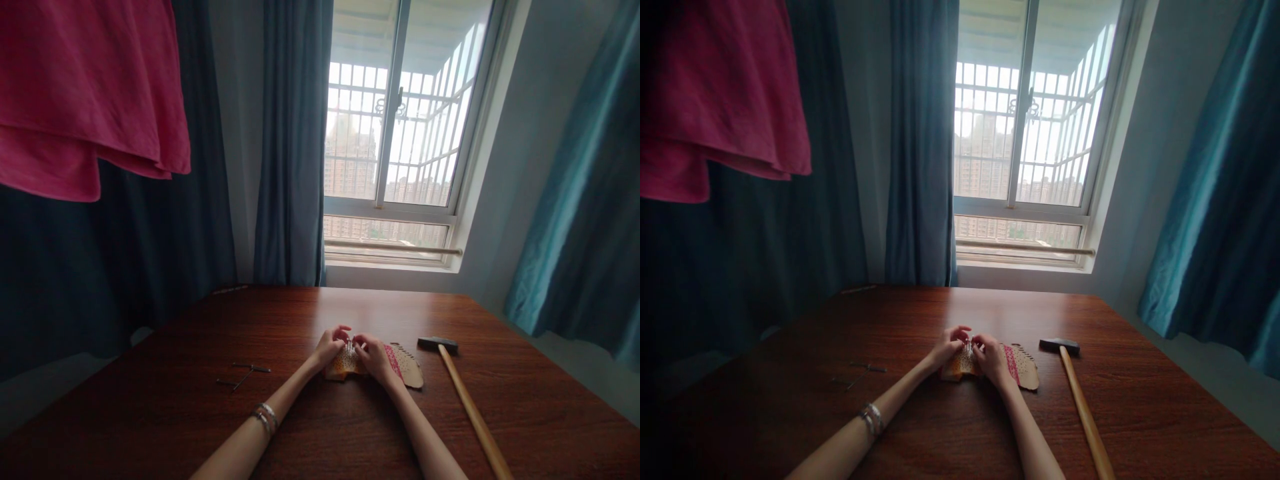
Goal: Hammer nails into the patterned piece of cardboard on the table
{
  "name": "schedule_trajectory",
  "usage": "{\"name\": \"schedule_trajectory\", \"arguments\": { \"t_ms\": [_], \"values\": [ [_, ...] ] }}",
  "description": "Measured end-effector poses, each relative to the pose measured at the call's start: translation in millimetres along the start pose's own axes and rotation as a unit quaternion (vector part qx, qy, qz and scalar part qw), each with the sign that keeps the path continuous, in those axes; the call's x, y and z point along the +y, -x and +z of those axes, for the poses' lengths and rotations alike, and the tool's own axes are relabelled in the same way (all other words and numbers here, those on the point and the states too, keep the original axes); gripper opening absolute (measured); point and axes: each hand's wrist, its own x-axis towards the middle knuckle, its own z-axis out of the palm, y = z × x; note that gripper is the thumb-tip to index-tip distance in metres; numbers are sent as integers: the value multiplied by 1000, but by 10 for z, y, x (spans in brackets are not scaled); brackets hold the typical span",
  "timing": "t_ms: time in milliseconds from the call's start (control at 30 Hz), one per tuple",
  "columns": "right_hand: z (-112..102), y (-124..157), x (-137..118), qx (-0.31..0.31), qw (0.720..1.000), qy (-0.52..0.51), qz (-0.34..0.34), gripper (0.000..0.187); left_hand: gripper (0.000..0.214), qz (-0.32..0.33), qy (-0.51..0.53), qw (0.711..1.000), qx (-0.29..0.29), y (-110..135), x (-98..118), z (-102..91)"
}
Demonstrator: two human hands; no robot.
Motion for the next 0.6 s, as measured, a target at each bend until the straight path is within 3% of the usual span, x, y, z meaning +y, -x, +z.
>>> {"name": "schedule_trajectory", "arguments": {
  "t_ms": [233, 600],
  "values": [
    [18, -17, 30, -3, 1000, 11, -10, 21, 28, 18, -61, 998, -6, 19, 136, 31],
    [-4, 8, 33, -2, 1000, 4, -8, 20, 25, 16, -142, 990, 5, 20, 201, 82]
  ]
}}
